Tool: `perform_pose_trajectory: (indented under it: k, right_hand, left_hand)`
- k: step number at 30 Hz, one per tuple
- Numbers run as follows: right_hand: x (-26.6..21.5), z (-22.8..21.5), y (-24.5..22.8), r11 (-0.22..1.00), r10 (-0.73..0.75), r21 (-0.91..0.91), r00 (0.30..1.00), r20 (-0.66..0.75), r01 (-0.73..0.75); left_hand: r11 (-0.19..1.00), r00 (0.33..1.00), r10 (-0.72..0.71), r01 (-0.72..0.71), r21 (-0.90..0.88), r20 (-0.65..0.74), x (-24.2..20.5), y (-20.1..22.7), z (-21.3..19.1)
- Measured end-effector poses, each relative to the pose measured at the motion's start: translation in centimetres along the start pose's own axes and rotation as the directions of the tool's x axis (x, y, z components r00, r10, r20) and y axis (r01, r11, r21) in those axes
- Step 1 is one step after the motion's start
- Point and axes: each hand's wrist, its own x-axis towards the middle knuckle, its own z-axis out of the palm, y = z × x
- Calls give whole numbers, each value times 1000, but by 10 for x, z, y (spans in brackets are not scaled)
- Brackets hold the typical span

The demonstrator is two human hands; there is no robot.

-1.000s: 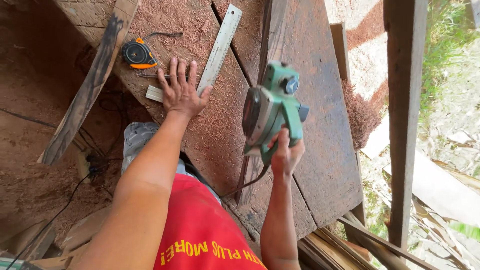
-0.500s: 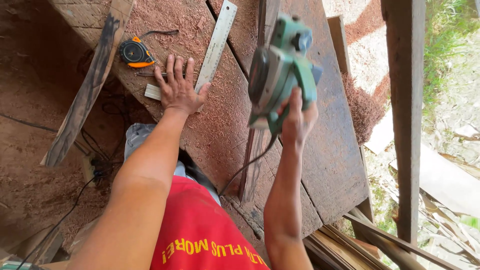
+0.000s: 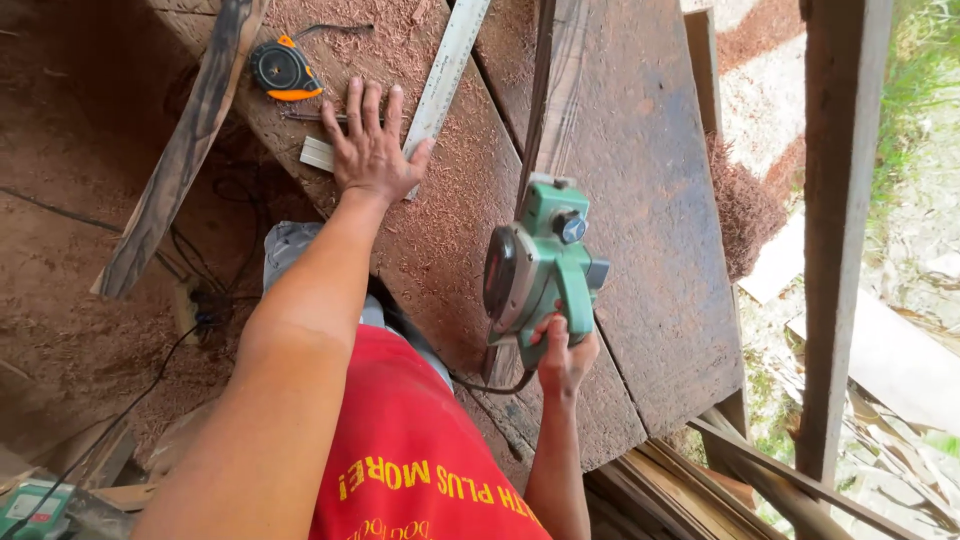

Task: The person marks a curved line on a long piece of wood using a pencil and a flexible template. They then use a handheld electric planer to smooth the wood surface along the marked area.

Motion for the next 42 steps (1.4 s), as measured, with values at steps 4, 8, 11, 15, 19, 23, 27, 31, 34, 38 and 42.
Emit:
perform_pose_trajectory:
  k: [4,8,11,15,19,23,27,31,34,38,42]
  right_hand:
    - [26,12,-14,1000,-11,-9,1000,1,11]
    - [56,30,-33,999,-40,-20,999,-6,40]
    - [76,42,-49,999,-41,0,999,-22,41]
    - [112,59,-70,996,-91,-13,996,-17,91]
    - [160,79,-95,992,-124,-36,991,-47,122]
    - [168,70,-106,995,-99,21,994,-43,100]
    - [91,22,-87,986,-127,101,991,-29,130]
    - [-8,-20,-54,999,-35,-15,998,-42,35]
    - [-72,-45,-14,989,24,-146,996,-86,-36]
    - [-122,-50,3,990,77,-111,988,-133,-92]
    - [-150,-49,13,996,72,-33,986,-150,-78]
  left_hand:
    - [1000,1000,-9,10,-7,23,2,1,-2]
    - [1000,1000,0,0,14,7,1,1,-4]
    - [1000,1000,-2,2,8,20,0,4,-10]
    - [1000,1000,1,-1,29,0,0,2,-3]
    - [999,1000,7,-7,38,-4,2,2,-5]
    - [1000,1000,3,-3,13,21,2,2,-8]
    - [1000,998,-22,23,-13,66,-2,1,-10]
    - [1000,997,-15,13,22,73,5,1,-5]
    - [1000,998,4,-3,-24,65,4,0,-7]
    - [998,992,63,-64,-5,-112,-10,17,-12]
    - [682,828,555,-510,-524,-84,-69,127,-133]
